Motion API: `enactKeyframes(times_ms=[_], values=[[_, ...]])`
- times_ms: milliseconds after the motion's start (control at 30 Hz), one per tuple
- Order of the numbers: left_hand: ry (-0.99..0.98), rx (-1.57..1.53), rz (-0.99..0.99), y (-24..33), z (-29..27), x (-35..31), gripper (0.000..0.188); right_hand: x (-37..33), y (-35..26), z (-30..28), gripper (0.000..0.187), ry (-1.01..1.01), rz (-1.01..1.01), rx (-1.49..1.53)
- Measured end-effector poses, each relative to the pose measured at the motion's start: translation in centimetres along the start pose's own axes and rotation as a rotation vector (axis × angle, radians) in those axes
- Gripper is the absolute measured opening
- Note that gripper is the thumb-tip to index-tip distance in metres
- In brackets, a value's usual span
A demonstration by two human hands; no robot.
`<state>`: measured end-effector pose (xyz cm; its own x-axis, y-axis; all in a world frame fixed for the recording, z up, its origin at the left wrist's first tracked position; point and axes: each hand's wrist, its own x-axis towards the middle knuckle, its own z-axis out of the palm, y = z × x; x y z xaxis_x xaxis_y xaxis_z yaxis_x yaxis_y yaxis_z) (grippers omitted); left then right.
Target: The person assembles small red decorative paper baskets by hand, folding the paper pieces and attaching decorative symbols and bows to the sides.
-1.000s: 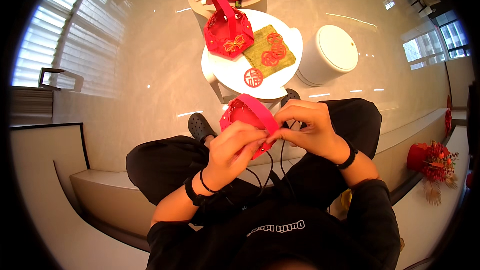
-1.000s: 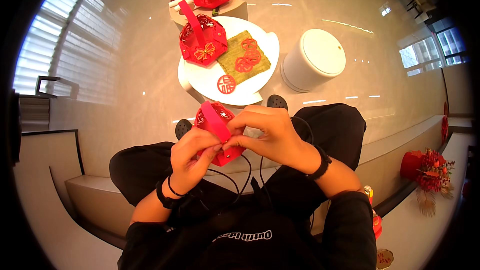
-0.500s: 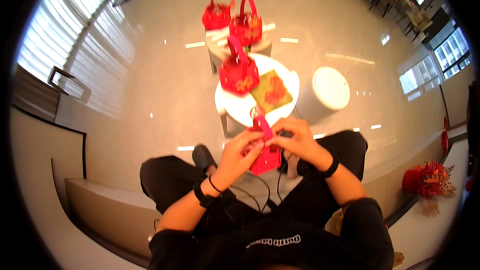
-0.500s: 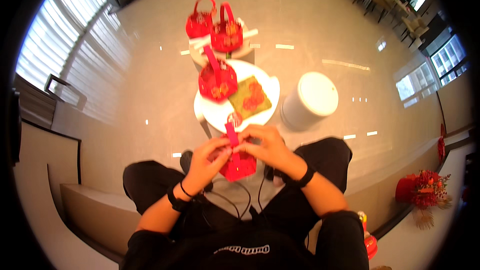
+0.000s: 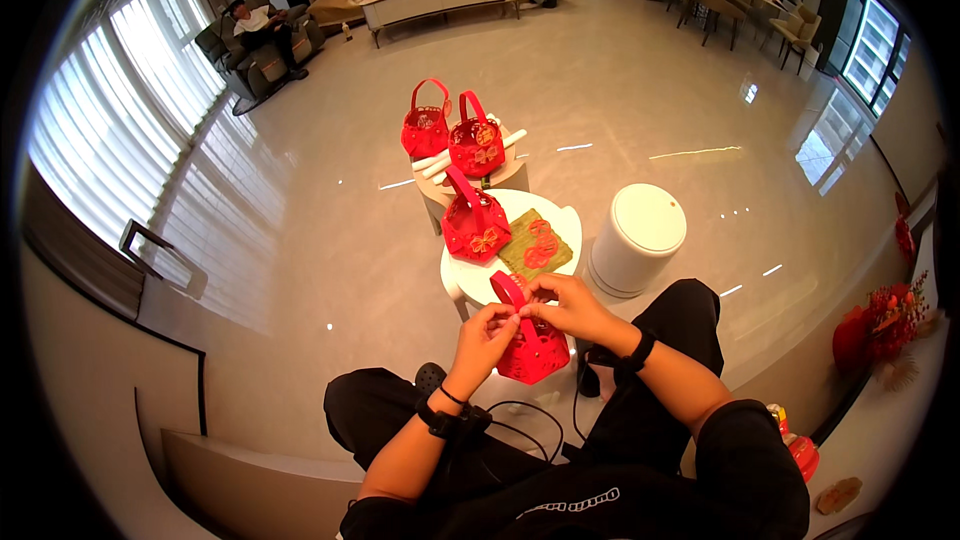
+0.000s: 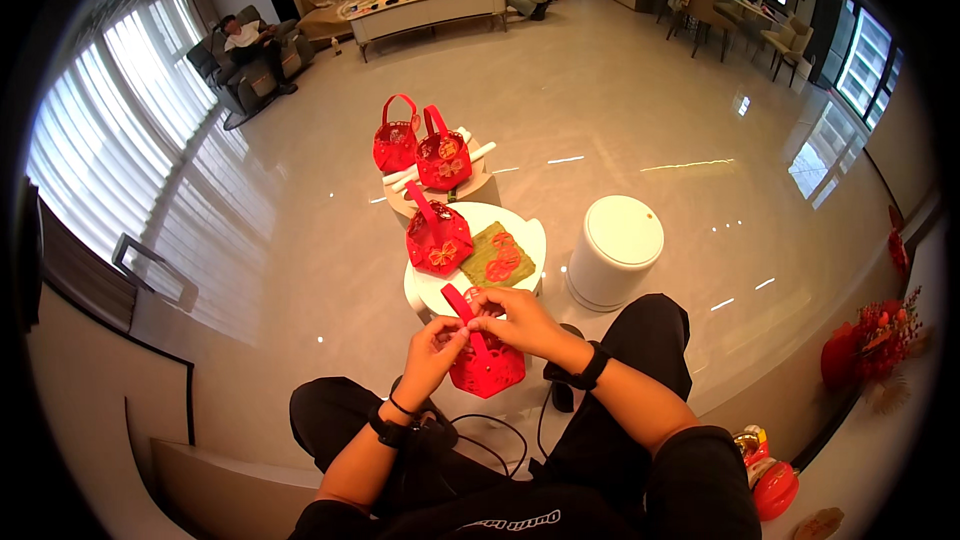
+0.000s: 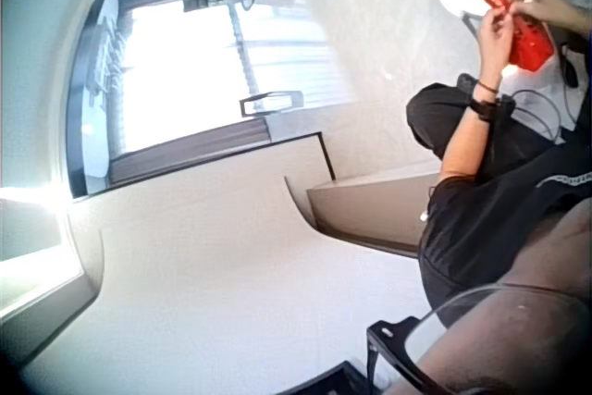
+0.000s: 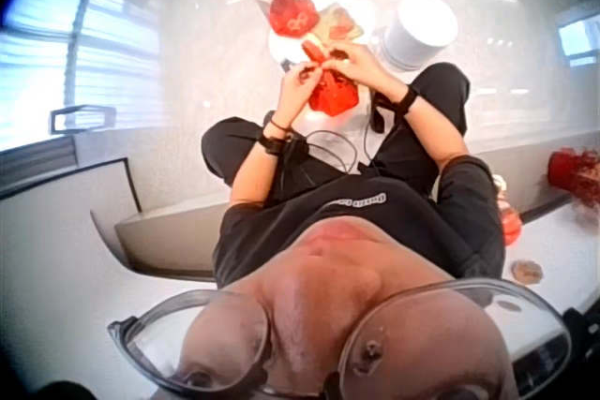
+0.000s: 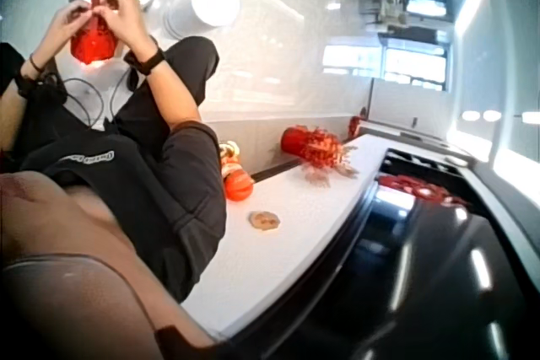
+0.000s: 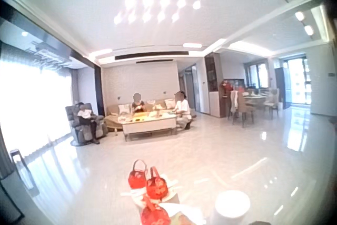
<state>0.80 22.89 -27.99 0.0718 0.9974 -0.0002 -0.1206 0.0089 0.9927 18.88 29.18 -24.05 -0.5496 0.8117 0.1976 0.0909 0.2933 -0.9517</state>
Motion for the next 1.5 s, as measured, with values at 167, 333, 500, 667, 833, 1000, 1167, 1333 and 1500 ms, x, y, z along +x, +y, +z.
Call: enactKeyframes(times_ms=[167, 333, 500, 667, 833, 1000, 1167, 1333, 1500], values=[[0.003, -0.034, 0.006, 0.5, -0.1, 0.3, 0.014, 0.5, 0.4, 0.4, 0.014, 0.046, -0.087, -0.08], [0.048, 0.032, 0.104, 0.1, -0.4, 0.5, 0.013, 1.2, 1.5, 0.9, 0.015, 0.083, -0.105, -0.043], [0.138, 0.042, 0.129, 0.4, -0.6, 1.1, 0.013, 1.8, 1.2, 1.0, 0.019, 0.07, 0.063, 0.135], [0.19, 0.019, 0.102, 0.4, -0.9, 1.3, 0.014, 1.5, 1.0, 1.4, 0.019, 0.075, 0.032, 0.181], [0.138, -0.112, 0.012, 1.6, -1.0, 1.2, 0.017, 1.4, 0.1, 0.8, 0.02, 0.041, 0.19, 0.186], [0.072, -0.136, 0.021, 1.1, -1.8, 1.5, 0.019, 1.4, 1.3, 0.8, 0.02, 0.015, 0.12, 0.202], [0.099, -0.204, 0.024, 0.9, -1.6, 1.5, 0.019, 1.5, 1.9, 1.0, 0.02, -0.04, 0.084, 0.188], [0.137, -0.278, 0.048, 1.7, -1.2, 1.4, 0.017, 1.2, 1.6, 1.3, 0.018, -0.065, 0.048, 0.159], [0.017, -0.284, 0.055, 2.1, -2.4, 1.5, 0.017, 0.8, -0.4, 1.1, 0.015, -0.107, 0.039, 0.172]])
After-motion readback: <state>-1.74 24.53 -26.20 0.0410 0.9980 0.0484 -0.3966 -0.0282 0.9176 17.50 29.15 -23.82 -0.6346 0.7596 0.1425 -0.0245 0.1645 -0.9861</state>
